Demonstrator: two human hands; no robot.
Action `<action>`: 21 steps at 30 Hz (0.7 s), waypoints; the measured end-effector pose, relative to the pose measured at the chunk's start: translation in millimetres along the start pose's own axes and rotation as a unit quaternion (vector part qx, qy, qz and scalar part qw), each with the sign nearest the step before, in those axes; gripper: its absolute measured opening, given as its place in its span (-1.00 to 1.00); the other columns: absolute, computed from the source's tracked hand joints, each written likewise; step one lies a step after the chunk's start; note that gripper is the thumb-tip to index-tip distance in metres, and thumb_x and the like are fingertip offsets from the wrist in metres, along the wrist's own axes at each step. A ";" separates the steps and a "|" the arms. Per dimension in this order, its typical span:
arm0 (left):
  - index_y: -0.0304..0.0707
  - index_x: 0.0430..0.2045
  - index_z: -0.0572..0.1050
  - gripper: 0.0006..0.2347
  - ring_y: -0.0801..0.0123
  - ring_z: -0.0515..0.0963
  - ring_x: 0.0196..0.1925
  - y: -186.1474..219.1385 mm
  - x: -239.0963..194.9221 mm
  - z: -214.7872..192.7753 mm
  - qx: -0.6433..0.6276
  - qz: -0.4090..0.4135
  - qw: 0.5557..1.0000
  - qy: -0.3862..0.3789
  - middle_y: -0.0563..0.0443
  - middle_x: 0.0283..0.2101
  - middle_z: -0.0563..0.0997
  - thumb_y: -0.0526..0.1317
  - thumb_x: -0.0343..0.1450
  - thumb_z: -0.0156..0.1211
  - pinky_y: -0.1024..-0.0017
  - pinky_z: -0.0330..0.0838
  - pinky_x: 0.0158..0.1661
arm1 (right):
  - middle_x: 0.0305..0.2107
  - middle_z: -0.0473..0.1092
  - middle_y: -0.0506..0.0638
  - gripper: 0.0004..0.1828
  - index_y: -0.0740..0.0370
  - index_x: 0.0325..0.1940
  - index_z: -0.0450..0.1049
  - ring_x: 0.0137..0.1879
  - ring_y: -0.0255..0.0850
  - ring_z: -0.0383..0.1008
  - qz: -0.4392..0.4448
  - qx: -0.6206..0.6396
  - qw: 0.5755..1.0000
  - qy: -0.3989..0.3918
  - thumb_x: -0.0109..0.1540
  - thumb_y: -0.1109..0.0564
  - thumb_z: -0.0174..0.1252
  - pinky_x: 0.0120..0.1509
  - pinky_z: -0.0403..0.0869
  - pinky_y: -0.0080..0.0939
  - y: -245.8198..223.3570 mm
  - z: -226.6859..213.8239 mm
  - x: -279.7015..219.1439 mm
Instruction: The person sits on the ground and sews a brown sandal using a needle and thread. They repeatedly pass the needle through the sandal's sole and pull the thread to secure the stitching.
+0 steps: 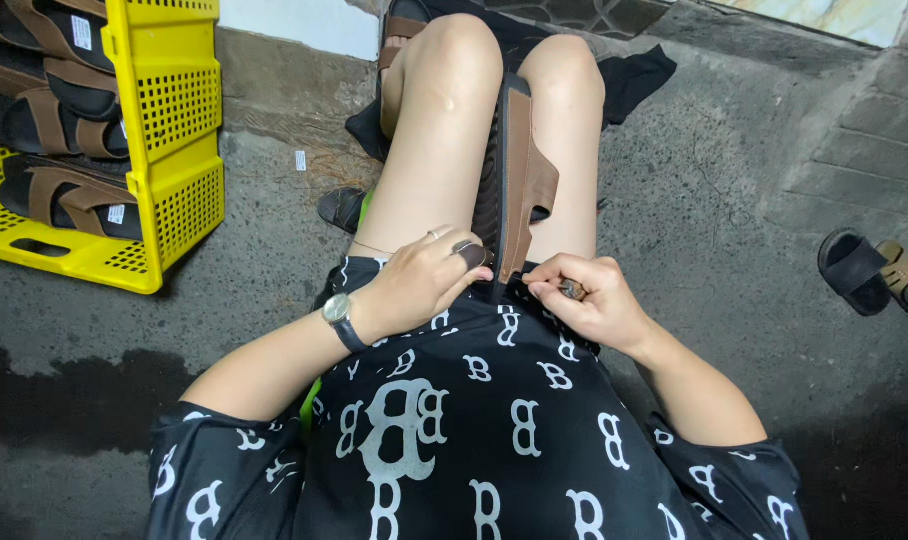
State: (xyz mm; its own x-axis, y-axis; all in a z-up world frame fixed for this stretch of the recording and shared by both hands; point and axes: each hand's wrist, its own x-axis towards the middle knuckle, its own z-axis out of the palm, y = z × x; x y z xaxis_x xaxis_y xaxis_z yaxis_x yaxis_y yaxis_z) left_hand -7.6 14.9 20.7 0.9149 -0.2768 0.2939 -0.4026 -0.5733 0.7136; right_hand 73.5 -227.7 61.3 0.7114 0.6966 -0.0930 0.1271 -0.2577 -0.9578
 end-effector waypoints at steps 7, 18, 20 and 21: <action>-0.28 -0.40 0.50 -0.62 0.13 0.55 -0.22 -27.8 -4.6 25.8 0.056 0.000 0.996 0.070 -0.04 -0.30 0.48 0.09 0.31 0.38 0.37 0.50 -0.31 | -0.78 0.36 -0.08 -0.93 0.22 -0.34 0.64 -0.63 -0.37 0.29 -0.020 -0.014 1.000 0.008 0.15 0.28 0.25 -0.55 0.31 -0.31 9.8 9.5 7.4; -0.41 -0.54 0.60 -0.71 -0.03 0.61 -0.15 -40.6 5.6 -60.6 -0.004 -0.228 0.969 0.094 -0.15 -0.17 0.58 -0.15 0.52 0.24 0.17 0.42 -0.08 | -0.10 0.44 0.13 -0.65 0.20 0.17 0.40 -0.25 0.10 0.56 -0.206 -0.322 0.924 -0.004 0.28 0.20 0.16 -0.31 0.53 -0.02 13.5 -7.4 -11.6; -0.57 -0.27 0.51 -0.82 -0.18 0.50 0.02 -25.0 12.7 -61.8 0.025 -0.177 0.977 0.116 -0.30 -0.04 0.48 -0.29 0.49 0.20 0.10 0.38 0.04 | -0.18 0.43 0.09 -0.60 0.16 0.24 0.39 -0.33 0.06 0.53 -0.209 -0.343 0.916 -0.001 0.31 0.12 0.12 -0.35 0.50 -0.06 20.8 -8.1 -16.3; -0.74 0.00 0.41 -0.72 -0.34 0.40 0.19 -17.8 16.1 -62.8 0.055 -0.127 0.981 0.138 -0.46 0.09 0.38 -0.43 0.45 0.16 0.02 0.34 0.17 | -0.26 0.42 0.06 -0.54 0.12 0.32 0.37 -0.40 0.02 0.50 -0.213 -0.363 0.907 0.002 0.33 0.04 0.08 -0.39 0.48 -0.11 24.4 -8.4 -17.6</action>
State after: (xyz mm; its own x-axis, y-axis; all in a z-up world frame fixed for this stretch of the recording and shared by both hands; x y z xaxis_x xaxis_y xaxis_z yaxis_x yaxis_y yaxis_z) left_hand 16.1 69.1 52.6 0.9528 0.0960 0.2879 -0.1484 -0.6802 0.7178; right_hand 69.9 -251.9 41.8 0.4929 0.8347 0.2454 0.8121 -0.3401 -0.4742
